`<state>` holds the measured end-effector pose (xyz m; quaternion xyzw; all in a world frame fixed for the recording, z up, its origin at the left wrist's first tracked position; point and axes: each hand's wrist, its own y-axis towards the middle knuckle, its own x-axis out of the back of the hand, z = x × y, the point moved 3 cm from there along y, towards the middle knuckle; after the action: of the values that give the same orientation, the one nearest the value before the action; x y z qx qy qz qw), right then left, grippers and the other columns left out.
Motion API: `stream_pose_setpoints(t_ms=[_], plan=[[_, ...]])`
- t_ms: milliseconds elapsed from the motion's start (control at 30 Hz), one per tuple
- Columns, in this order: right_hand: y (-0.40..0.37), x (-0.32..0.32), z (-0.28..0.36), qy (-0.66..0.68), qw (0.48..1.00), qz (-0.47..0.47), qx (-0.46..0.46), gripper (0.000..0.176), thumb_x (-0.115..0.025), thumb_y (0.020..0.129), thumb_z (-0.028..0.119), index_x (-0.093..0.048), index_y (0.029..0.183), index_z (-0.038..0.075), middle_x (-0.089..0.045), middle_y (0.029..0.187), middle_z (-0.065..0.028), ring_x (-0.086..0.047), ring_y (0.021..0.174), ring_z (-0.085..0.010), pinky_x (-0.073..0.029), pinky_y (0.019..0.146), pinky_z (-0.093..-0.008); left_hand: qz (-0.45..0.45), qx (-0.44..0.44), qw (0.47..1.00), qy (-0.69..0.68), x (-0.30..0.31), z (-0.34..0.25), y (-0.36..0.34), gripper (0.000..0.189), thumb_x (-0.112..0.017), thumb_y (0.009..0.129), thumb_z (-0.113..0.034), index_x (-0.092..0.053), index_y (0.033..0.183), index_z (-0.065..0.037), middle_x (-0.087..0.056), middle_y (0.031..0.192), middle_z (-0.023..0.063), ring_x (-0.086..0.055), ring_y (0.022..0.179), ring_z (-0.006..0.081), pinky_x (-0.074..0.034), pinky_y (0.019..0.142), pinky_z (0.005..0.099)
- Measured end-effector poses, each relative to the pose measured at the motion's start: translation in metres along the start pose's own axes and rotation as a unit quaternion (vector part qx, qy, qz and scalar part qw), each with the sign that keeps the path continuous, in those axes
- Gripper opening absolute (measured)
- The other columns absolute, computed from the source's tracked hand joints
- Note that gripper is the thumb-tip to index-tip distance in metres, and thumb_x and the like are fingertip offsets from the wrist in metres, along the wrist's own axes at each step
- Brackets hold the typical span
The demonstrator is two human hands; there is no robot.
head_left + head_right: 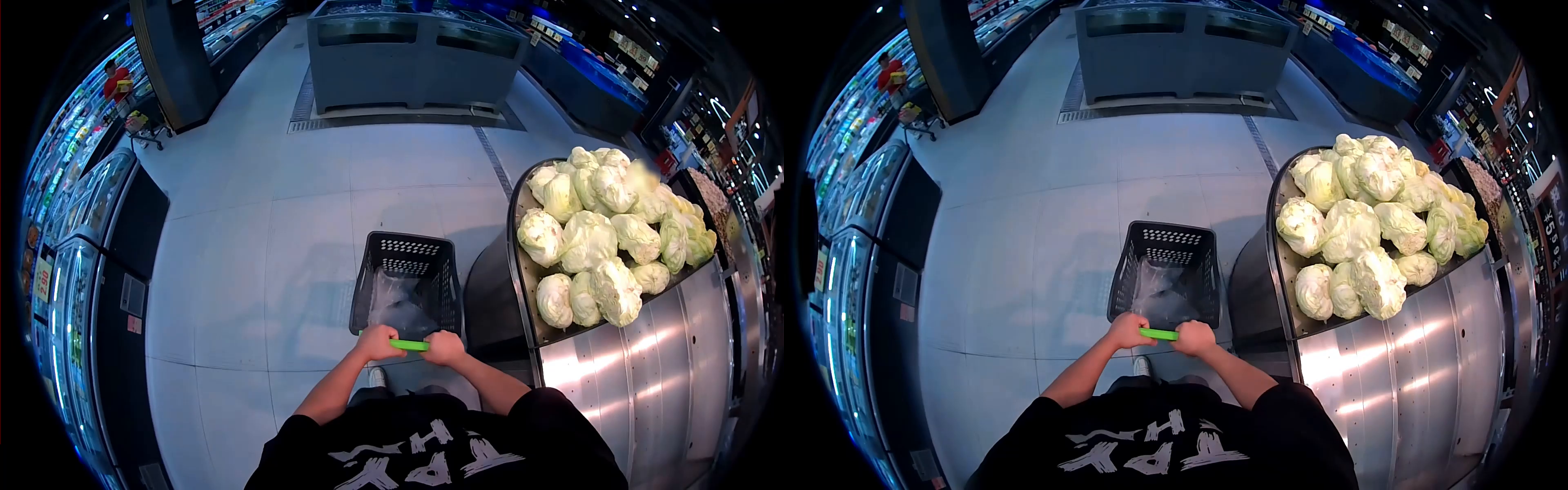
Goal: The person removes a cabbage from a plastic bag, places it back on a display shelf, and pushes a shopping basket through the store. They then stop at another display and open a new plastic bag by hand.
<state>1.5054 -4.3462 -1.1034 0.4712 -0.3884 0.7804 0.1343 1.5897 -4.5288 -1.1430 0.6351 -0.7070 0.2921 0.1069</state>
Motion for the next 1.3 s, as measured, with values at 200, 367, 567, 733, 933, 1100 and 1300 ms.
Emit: stream_pose_setpoints(t_ms=[200,367,567,733,933,1100,1300], plan=[[0.051,0.026,-0.010,0.031,0.999,-0.016,-0.026,0.029,-0.067,0.074,0.039,-0.074,0.080,0.012,-0.070,0.078,-0.0138,-0.068,0.075,-0.0337,-0.056,0.072,-0.0448,-0.015,-0.045,0.999,0.003,0.032,0.014,0.060,0.042,-0.085,0.055,-0.045,-0.064,0.063,-0.010,-0.060,0.059,0.0097,-0.061,0.057,0.0293,-0.046,0.056,0.0380],[0.102,0.056,-0.026,0.035,0.998,-0.036,-0.037,0.029,-0.067,0.073,0.039,-0.074,0.080,0.012,-0.070,0.078,-0.0143,-0.069,0.076,-0.0336,-0.056,0.072,-0.0450,0.021,-0.019,0.999,0.027,0.061,0.025,0.123,0.040,-0.085,0.053,-0.044,-0.065,0.064,-0.011,-0.063,0.063,0.0091,-0.063,0.063,0.0287,-0.048,0.059,0.0389],[0.181,0.098,-0.062,0.047,0.997,-0.037,-0.049,0.030,-0.066,0.073,0.039,-0.074,0.081,0.011,-0.070,0.080,-0.0149,-0.069,0.078,-0.0336,-0.056,0.074,-0.0445,0.008,-0.037,0.999,0.025,0.101,0.032,0.219,0.041,-0.086,0.051,-0.043,-0.064,0.061,-0.010,-0.062,0.061,0.0090,-0.061,0.060,0.0286,-0.047,0.057,0.0384],[0.237,0.130,-0.093,0.069,0.995,-0.015,-0.069,0.031,-0.065,0.075,0.039,-0.075,0.083,0.010,-0.071,0.082,-0.0159,-0.069,0.079,-0.0339,-0.056,0.075,-0.0440,0.038,-0.034,0.999,0.021,0.131,0.028,0.288,0.040,-0.086,0.052,-0.041,-0.063,0.061,-0.010,-0.061,0.060,0.0091,-0.060,0.059,0.0284,-0.046,0.056,0.0384],[0.297,0.170,-0.127,0.074,0.993,-0.040,-0.087,0.029,-0.067,0.074,0.039,-0.075,0.083,0.013,-0.070,0.079,-0.0147,-0.069,0.076,-0.0333,-0.056,0.072,-0.0441,0.042,-0.026,0.999,0.017,0.158,0.027,0.365,0.040,-0.087,0.052,-0.038,-0.062,0.061,-0.008,-0.060,0.060,0.0095,-0.060,0.057,0.0283,-0.046,0.056,0.0372],[0.346,0.189,-0.157,0.084,0.991,-0.040,-0.096,0.030,-0.067,0.074,0.040,-0.075,0.083,0.012,-0.070,0.079,-0.0149,-0.069,0.076,-0.0329,-0.056,0.071,-0.0436,0.054,-0.047,0.997,0.010,0.180,0.029,0.430,0.041,-0.089,0.051,-0.036,-0.062,0.061,-0.007,-0.060,0.059,0.0098,-0.059,0.055,0.0270,-0.046,0.054,0.0361],[0.406,0.220,-0.181,0.080,0.988,-0.044,-0.124,0.031,-0.067,0.074,0.040,-0.075,0.085,0.013,-0.071,0.080,-0.0140,-0.069,0.077,-0.0321,-0.056,0.071,-0.0435,0.071,-0.060,0.996,0.005,0.213,0.035,0.506,0.040,-0.089,0.050,-0.032,-0.060,0.060,-0.006,-0.058,0.056,0.0091,-0.058,0.052,0.0249,-0.045,0.054,0.0348]])
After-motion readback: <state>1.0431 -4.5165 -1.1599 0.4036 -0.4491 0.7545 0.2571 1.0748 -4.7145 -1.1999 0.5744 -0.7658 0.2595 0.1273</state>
